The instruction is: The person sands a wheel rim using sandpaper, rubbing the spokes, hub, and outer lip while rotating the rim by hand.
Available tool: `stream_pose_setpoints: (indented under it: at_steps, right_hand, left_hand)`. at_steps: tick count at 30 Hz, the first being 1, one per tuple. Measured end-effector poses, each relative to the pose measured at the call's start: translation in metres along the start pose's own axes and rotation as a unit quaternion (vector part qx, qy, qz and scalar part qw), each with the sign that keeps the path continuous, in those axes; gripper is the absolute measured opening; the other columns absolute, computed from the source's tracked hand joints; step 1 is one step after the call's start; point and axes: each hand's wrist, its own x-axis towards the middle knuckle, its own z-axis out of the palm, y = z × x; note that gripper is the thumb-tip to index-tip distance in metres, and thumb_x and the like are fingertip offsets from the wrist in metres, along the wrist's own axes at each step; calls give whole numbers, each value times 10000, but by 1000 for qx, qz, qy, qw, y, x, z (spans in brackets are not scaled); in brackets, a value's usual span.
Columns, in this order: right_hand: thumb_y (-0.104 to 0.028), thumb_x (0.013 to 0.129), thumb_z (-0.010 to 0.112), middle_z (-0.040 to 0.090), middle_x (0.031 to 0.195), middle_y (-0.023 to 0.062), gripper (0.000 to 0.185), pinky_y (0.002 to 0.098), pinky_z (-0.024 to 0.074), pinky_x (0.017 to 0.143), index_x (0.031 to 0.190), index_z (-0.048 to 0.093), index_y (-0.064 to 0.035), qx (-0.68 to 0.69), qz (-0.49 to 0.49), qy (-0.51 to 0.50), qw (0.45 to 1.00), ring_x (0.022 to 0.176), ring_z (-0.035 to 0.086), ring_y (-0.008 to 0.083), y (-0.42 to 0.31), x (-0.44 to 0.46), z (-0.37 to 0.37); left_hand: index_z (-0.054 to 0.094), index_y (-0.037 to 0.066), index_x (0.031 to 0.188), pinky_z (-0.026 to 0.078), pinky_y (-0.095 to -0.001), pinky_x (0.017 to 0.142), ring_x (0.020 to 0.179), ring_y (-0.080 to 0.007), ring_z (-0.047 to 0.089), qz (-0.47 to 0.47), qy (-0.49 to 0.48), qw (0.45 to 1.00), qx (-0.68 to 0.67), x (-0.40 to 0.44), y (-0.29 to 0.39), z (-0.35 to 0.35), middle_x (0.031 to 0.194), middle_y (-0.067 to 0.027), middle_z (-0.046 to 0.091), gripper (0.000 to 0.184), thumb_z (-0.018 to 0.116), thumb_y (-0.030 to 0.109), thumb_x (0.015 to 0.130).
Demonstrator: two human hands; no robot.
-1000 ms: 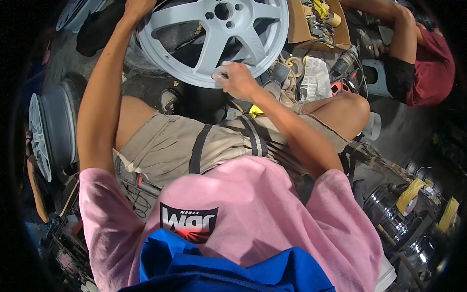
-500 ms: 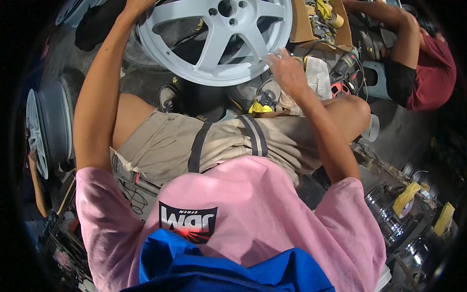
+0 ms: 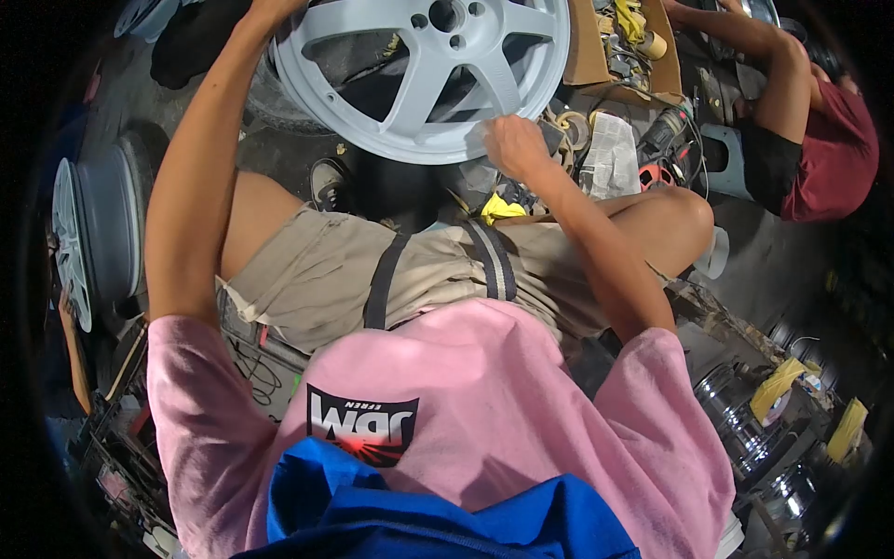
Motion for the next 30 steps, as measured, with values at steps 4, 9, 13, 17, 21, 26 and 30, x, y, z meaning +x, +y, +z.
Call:
stream_pose_setpoints:
  at_steps: [4,9,13,17,21,26,30]
  right_hand:
    - [-212,910,617,718,893,269,238,530,566,843,1019,777,-74,-8,45,-38,998,881,710,438,-6,0,-7]
    - [-216,918,619,724,902,257,233,529,564,851,1023,781,-86,74,66,21,995,890,707,446,-4,-2,5]
    - [-231,925,628,719,887,247,227,531,561,836,1026,773,-88,93,32,42,994,890,694,461,-10,-2,10]
    - [-243,954,618,709,882,243,218,530,553,845,1035,769,-109,69,41,19,997,904,679,470,-24,13,16]
    - [-249,986,615,713,887,233,233,502,542,799,1085,761,-97,184,-60,-15,981,871,679,443,-62,12,-10]
    - [-277,996,600,682,823,242,256,532,514,777,1011,747,-67,158,-106,40,981,866,661,458,-20,1,6]
    - [-257,988,595,696,844,239,240,528,529,794,1029,759,-87,165,-28,11,986,877,675,445,-57,15,0]
  left_hand:
    - [575,1,1336,487,-547,985,1151,-503,607,36,-1,999,6,7,-11,7,1207,-311,664,451,581,296,995]
    - [587,-2,1280,495,-551,962,1120,-509,617,22,-9,1000,8,0,2,-5,1152,-306,679,413,589,289,986]
    - [594,-1,1240,493,-559,957,1121,-508,614,3,-14,1000,4,0,8,-6,1154,-298,679,389,592,293,986]
    - [592,4,1263,488,-557,969,1138,-503,605,27,-3,999,26,10,-14,13,1183,-295,671,406,589,306,993]
    - [584,-6,1291,477,-549,993,1158,-495,597,37,8,999,38,5,-9,6,1214,-302,659,433,582,314,999]
    - [584,-22,1285,473,-552,998,1160,-498,595,50,8,999,16,4,-11,8,1217,-314,654,448,576,326,1003]
    - [588,-55,1251,475,-564,980,1133,-516,598,30,-12,998,61,9,-17,9,1183,-337,654,454,571,325,1004]
